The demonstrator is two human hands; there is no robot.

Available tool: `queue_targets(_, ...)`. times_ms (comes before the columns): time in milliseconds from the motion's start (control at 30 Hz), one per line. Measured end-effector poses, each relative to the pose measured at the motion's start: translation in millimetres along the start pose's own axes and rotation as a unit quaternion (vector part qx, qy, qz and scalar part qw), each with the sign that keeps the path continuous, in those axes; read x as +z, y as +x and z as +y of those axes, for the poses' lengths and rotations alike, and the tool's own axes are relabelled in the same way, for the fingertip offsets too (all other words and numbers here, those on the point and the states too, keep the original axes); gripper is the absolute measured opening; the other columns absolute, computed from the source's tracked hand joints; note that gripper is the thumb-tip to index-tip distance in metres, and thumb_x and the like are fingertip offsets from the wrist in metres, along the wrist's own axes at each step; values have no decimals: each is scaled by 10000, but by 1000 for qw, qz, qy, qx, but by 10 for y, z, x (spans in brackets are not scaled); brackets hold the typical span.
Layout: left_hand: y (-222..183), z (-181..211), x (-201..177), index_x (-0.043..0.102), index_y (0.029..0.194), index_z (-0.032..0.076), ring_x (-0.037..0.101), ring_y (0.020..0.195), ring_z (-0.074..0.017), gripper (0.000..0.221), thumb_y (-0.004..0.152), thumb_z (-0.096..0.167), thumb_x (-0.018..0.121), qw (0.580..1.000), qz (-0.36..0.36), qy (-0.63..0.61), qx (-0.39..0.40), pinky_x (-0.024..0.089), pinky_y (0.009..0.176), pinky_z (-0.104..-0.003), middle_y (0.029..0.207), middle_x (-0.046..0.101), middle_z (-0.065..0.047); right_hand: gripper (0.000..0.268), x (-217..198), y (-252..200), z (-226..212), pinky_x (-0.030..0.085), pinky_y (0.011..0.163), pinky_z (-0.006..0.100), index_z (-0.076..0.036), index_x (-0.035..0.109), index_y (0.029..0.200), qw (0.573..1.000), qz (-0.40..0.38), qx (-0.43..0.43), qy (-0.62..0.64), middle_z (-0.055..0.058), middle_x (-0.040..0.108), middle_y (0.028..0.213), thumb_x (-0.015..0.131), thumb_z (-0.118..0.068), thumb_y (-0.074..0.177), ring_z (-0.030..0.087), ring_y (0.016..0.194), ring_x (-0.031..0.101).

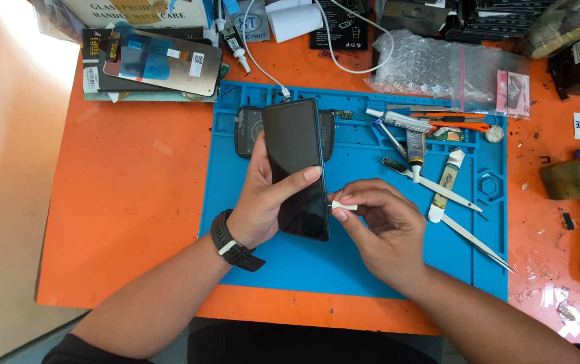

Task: The person inserts a SIM card into a smartphone and then uses a screwdriver to remove screws from the phone's internal chassis. The person works on a blue mat with various tools and phone parts visible.

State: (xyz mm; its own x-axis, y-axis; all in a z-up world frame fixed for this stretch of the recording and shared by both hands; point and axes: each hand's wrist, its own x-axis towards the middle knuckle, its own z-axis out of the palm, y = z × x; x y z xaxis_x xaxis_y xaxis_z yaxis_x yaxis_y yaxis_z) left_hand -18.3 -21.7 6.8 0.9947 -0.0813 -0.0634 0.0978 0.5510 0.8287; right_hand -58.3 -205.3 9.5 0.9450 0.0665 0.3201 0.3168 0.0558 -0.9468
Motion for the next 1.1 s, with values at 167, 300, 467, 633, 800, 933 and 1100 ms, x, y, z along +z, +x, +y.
queue_targets(167,-16,-7,4,484,1401,87,645,1143,-221,737,777,36,871,999,3,33,37,547,973,-435,1196,680,-113,138,-2,11,8,696,742,480,96,724,940,1000,-14,-9,-15,244,729,899,771,135,816,415,943,798)
queue_targets(300,-2,3,29,498,1403,78,654,1149,-232,748,767,53,891,997,2,44,56,558,978,-449,1219,685,-128,148,-17,4,42,690,751,502,97,727,916,1000,-17,-8,8,250,722,859,794,139,790,427,949,793)
queue_targets(467,46,172,20,448,1432,78,651,1191,-288,689,858,111,828,994,3,84,64,552,1000,-490,1267,658,-163,116,-215,229,65,626,735,391,1,734,1017,990,-3,-98,-97,154,668,964,755,44,912,313,914,734)
queue_targets(633,99,103,-117,434,1446,61,642,1231,-367,689,883,160,819,988,4,145,56,544,999,-550,1308,641,-213,207,-389,458,87,556,700,442,-13,776,1028,910,-77,-142,-381,129,679,971,773,147,898,381,881,677)
queue_targets(800,59,79,-59,407,1433,15,631,1239,-352,665,906,151,790,987,18,147,62,535,1020,-532,1313,632,-244,48,-264,256,95,517,671,415,-62,740,944,948,-72,-88,-298,157,726,894,721,-96,972,355,784,668)
queue_targets(933,29,40,-13,426,1429,29,634,1242,-318,661,903,172,801,985,14,159,65,537,1024,-531,1313,644,-215,153,-47,131,31,510,567,392,-52,716,927,966,-129,23,-223,148,724,749,596,-93,1012,346,622,646)
queue_targets(1100,12,98,87,430,1407,19,639,1240,-350,638,896,134,796,981,13,180,68,528,1028,-534,1292,651,-237,274,-50,126,129,445,485,361,-42,633,876,959,-159,43,-229,132,574,657,443,-81,1069,276,519,536)
